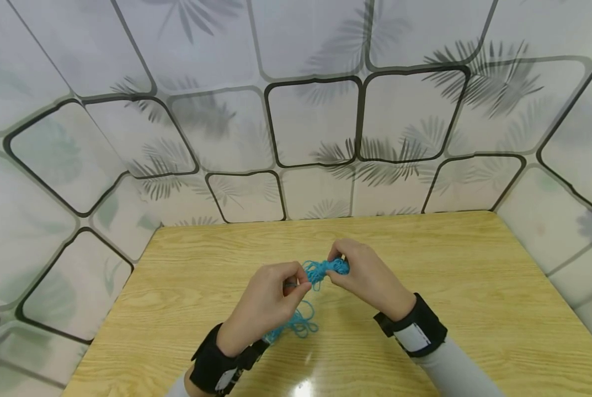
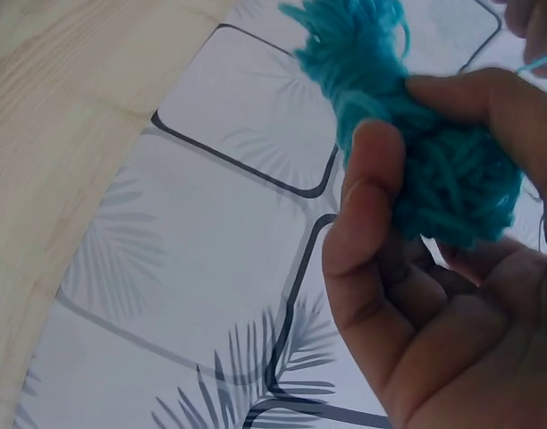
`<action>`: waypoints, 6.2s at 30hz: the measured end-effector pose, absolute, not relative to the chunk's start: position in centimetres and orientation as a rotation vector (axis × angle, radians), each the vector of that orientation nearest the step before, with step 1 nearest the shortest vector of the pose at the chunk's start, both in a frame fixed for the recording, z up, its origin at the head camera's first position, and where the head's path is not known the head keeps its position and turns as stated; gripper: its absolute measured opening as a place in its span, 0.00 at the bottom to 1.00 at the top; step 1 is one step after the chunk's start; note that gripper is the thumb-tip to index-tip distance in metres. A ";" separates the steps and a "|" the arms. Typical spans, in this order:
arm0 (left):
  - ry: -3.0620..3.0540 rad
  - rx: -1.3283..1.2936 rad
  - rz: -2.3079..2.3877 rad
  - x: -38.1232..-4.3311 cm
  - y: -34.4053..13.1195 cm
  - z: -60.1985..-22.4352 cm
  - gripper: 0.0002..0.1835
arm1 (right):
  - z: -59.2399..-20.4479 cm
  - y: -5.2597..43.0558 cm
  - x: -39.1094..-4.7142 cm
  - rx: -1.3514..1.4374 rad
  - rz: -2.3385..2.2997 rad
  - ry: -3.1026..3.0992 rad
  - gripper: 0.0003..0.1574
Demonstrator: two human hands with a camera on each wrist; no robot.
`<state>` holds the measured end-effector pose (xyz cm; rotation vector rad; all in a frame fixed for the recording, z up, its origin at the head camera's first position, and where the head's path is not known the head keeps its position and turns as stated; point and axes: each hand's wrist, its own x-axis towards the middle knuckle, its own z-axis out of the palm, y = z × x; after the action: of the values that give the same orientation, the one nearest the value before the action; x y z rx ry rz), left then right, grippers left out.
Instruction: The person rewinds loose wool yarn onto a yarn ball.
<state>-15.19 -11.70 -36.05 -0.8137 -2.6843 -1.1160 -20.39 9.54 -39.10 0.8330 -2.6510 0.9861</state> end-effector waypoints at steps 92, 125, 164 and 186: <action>-2.669 -0.898 -1.140 -15.8 -10.8 -37.6 0.07 | -37.9 10.9 -21.1 0.594 1.592 -2.513 0.10; -2.654 -0.840 -1.290 -17.3 -11.4 -36.9 0.08 | -37.3 10.7 -19.6 1.403 1.663 -2.635 0.05; -2.609 -0.842 -1.111 -15.3 -10.2 -37.5 0.06 | -37.5 10.4 -20.4 0.663 1.607 -2.522 0.13; -2.615 -0.836 -1.497 -16.0 -10.9 -35.5 0.03 | -36.5 10.9 -19.6 1.346 2.029 -2.338 0.10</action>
<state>-15.98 -10.92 -35.50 -0.8364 -2.6149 -1.4968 -19.61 10.85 -36.47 1.3461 -2.3378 2.0287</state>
